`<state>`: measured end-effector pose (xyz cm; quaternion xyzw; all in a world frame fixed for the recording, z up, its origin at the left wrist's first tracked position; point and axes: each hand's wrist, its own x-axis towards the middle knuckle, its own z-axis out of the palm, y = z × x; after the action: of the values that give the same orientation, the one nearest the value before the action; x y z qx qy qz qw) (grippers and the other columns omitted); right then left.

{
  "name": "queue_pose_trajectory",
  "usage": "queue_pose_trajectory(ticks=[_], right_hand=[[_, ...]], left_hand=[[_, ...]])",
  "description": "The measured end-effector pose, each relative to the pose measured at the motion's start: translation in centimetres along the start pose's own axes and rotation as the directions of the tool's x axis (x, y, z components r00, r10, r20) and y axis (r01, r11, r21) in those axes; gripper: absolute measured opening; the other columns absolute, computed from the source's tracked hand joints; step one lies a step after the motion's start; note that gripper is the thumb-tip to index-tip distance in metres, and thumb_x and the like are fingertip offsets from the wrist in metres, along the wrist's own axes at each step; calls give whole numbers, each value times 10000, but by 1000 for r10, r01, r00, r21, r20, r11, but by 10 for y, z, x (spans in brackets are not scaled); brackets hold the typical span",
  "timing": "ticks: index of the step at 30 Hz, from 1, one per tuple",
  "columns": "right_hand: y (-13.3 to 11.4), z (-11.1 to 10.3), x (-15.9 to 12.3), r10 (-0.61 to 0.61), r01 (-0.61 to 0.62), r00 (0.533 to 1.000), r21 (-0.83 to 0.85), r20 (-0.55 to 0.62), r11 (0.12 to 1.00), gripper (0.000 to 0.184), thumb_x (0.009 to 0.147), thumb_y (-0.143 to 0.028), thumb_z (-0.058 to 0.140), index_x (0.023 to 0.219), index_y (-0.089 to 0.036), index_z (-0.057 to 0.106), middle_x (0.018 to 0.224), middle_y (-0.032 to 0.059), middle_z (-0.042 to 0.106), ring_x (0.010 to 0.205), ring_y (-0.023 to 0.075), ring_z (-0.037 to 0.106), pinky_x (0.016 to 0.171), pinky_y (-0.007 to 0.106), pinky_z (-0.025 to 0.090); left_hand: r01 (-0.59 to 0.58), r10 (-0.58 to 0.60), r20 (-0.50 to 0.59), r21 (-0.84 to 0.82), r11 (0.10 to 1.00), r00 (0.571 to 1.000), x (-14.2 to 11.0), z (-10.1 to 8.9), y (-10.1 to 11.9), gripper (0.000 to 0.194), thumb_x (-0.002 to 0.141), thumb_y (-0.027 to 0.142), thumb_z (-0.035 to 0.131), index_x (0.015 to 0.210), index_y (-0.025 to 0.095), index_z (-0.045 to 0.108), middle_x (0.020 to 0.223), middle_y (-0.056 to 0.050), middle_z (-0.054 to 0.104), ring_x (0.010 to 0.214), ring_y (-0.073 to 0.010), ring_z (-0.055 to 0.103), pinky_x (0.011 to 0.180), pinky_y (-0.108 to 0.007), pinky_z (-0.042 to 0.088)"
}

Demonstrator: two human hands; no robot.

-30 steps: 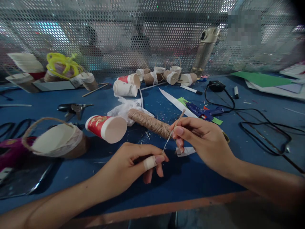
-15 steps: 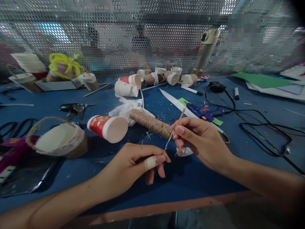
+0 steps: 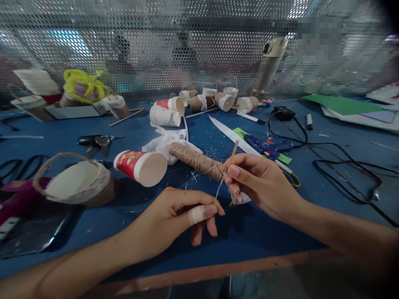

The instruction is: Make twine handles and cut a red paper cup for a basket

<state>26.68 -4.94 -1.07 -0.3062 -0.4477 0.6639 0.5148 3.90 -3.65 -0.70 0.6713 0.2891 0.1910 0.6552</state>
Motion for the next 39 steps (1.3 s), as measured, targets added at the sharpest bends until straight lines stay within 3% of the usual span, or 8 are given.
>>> queue_pose_trajectory(ticks=[12, 22, 25, 29, 32, 39], right_hand=[[3, 1, 0, -13, 5, 997, 115, 73, 993, 69, 927, -249, 781, 899, -193, 753, 789, -11, 669, 589, 57, 595, 541, 167, 524], [3, 1, 2, -19, 14, 997, 68, 71, 998, 121, 911, -286, 797, 889, -187, 731, 781, -8, 672, 592, 80, 601, 557, 210, 540], [3, 1, 1, -22, 20, 998, 47, 57, 999, 106, 926, -275, 783, 894, -191, 725, 762, -23, 663, 607, 70, 611, 590, 191, 545], [4, 1, 1, -37, 36, 999, -51, -28, 998, 140, 912, -311, 797, 900, -198, 714, 753, -28, 662, 609, 73, 610, 604, 193, 552], [3, 2, 0, -61, 49, 993, -126, -98, 991, 187, 889, -347, 814, 886, -197, 702, 756, -19, 672, 600, 86, 611, 578, 206, 550], [-4, 6, -3, -100, 74, 991, -246, -94, 967, 176, 893, -342, 804, 861, -185, 731, 708, -16, 668, 598, 96, 623, 553, 205, 539]], left_hand=[[49, -42, 83, -88, 995, 996, 4, -3, 0, 207, 1046, 257, 585, 1000, 162, 763, 800, -22, 761, 600, -78, 642, 603, -162, 507], [54, -44, 95, -103, 993, 995, 2, 0, 1, 197, 1058, 254, 562, 1030, 171, 738, 817, -16, 763, 623, -78, 661, 635, -177, 524], [57, -52, 58, -93, 994, 997, 2, 2, -1, 137, 1037, 260, 601, 1065, 173, 704, 808, -10, 766, 603, -76, 666, 624, -177, 534], [64, -66, -43, -60, 996, 997, 4, 5, -2, 140, 966, 274, 693, 909, 152, 656, 734, -9, 748, 533, -86, 638, 532, -177, 535], [66, -63, -126, 26, 997, 990, 5, 6, 0, 164, 967, 284, 674, 875, 148, 672, 754, -17, 744, 539, -97, 636, 500, -183, 547], [51, -43, -104, 73, 996, 994, 5, 6, 2, 183, 1000, 264, 609, 892, 144, 697, 796, -26, 770, 549, -82, 636, 530, -164, 555]])
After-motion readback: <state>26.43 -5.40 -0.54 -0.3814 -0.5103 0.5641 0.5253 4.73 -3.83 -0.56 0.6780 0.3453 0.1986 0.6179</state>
